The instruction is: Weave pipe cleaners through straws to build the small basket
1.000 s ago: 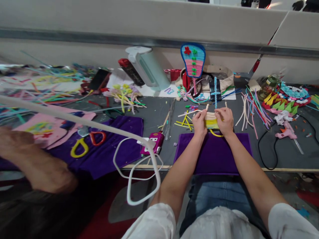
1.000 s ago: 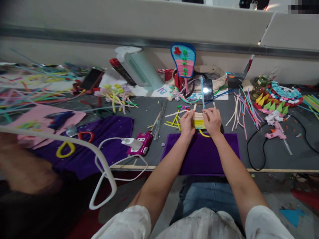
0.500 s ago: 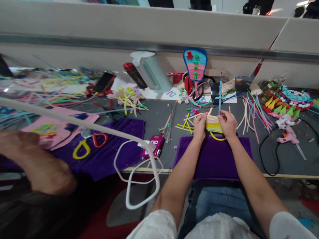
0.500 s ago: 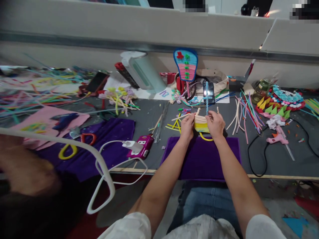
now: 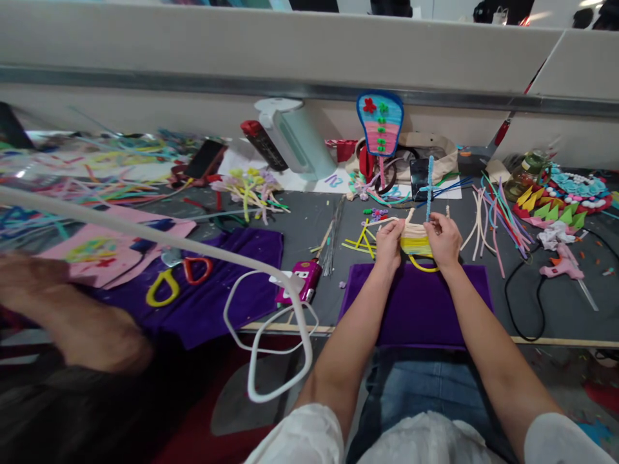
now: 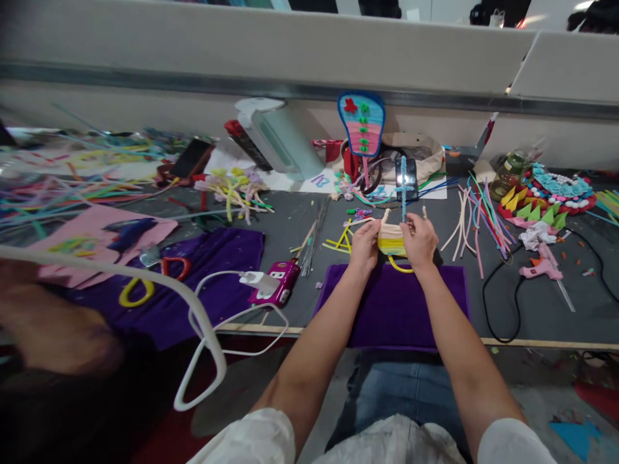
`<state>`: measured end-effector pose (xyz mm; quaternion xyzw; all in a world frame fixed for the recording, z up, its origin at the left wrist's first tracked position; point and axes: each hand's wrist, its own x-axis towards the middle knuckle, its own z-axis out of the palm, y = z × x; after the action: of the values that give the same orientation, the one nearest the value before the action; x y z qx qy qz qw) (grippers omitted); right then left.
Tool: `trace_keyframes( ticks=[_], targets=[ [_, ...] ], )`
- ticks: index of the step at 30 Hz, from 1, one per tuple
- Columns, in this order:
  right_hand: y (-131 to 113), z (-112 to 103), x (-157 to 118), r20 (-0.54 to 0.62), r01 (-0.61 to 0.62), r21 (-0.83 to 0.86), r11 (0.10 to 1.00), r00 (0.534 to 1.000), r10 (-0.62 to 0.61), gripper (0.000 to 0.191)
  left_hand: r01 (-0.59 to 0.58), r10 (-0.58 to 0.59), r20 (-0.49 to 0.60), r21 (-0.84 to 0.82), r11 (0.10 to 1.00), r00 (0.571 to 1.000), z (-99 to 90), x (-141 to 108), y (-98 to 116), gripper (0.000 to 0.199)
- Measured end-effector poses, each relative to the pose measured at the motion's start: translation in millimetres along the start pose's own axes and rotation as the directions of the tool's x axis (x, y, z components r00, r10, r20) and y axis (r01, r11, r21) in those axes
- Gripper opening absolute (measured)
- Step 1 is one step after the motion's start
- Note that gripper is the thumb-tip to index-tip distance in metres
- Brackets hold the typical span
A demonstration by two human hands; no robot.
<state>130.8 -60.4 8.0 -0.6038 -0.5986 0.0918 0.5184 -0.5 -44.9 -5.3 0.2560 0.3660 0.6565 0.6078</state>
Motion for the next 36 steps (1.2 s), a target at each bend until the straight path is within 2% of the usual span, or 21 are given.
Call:
trace_keyframes(
  ticks=[4, 7, 10, 14, 17, 21, 25, 31, 36],
  targets=[
    [-1.2, -0.9, -1.5, 0.015, 0.010, 0.006, 1.000, 1.000, -0.010, 0.025, 0.121, -0.121, 0.002, -0.076, 0.990, 0.993, -3.3, 4.8, 0.6, 0.033],
    [-1.3, -0.8, -2.5, 0.010, 0.037, 0.001, 0.999, 0.999, -0.037, 0.025, 0.134, -0.134, 0.003, -0.111, 0.985, 0.991, -3.9, 6.6, -1.0, 0.038],
    [-2.4, -0.3, -3.5, 0.008, 0.056, -0.015, 0.998, 0.998, -0.056, 0.025, 0.051, -0.058, -0.066, -0.103, 0.993, 0.996, -3.1, 6.3, -3.9, 0.044],
    [-4.9, 0.1, -5.1, 0.014, 0.104, -0.085, 0.991, 0.995, -0.103, 0.025, -0.146, 0.152, -0.142, 0.054, 0.988, 0.978, -2.1, 4.6, -7.4, 0.043],
    [-5.8, 0.1, -6.5, 0.016, 0.166, -0.134, 0.977, 0.986, -0.166, 0.025, -0.275, 0.303, -0.106, 0.219, 0.936, 0.947, -3.2, 4.1, -8.6, 0.036],
    [-4.9, -0.1, -7.5, 0.007, 0.237, -0.199, 0.951, 0.971, -0.240, 0.024, -0.367, 0.417, -0.031, 0.418, 0.831, 0.908, -7.8, 6.2, -10.1, 0.029],
    [-4.1, -0.9, -7.4, 0.003, 0.281, -0.246, 0.928, 0.957, -0.289, 0.025, -0.399, 0.447, 0.035, 0.519, 0.756, 0.894, -12.4, 9.4, -11.2, 0.025],
    [-5.7, -1.2, -7.6, -0.006, 0.315, -0.274, 0.909, 0.944, -0.330, 0.025, -0.436, 0.474, 0.046, 0.479, 0.761, 0.879, -14.6, 11.9, -10.8, 0.026],
    [-6.2, -1.6, -7.0, -0.012, 0.313, -0.270, 0.910, 0.944, -0.328, 0.026, -0.393, 0.426, 0.032, 0.456, 0.799, 0.904, -10.5, 8.4, -9.0, 0.030]
  ],
)
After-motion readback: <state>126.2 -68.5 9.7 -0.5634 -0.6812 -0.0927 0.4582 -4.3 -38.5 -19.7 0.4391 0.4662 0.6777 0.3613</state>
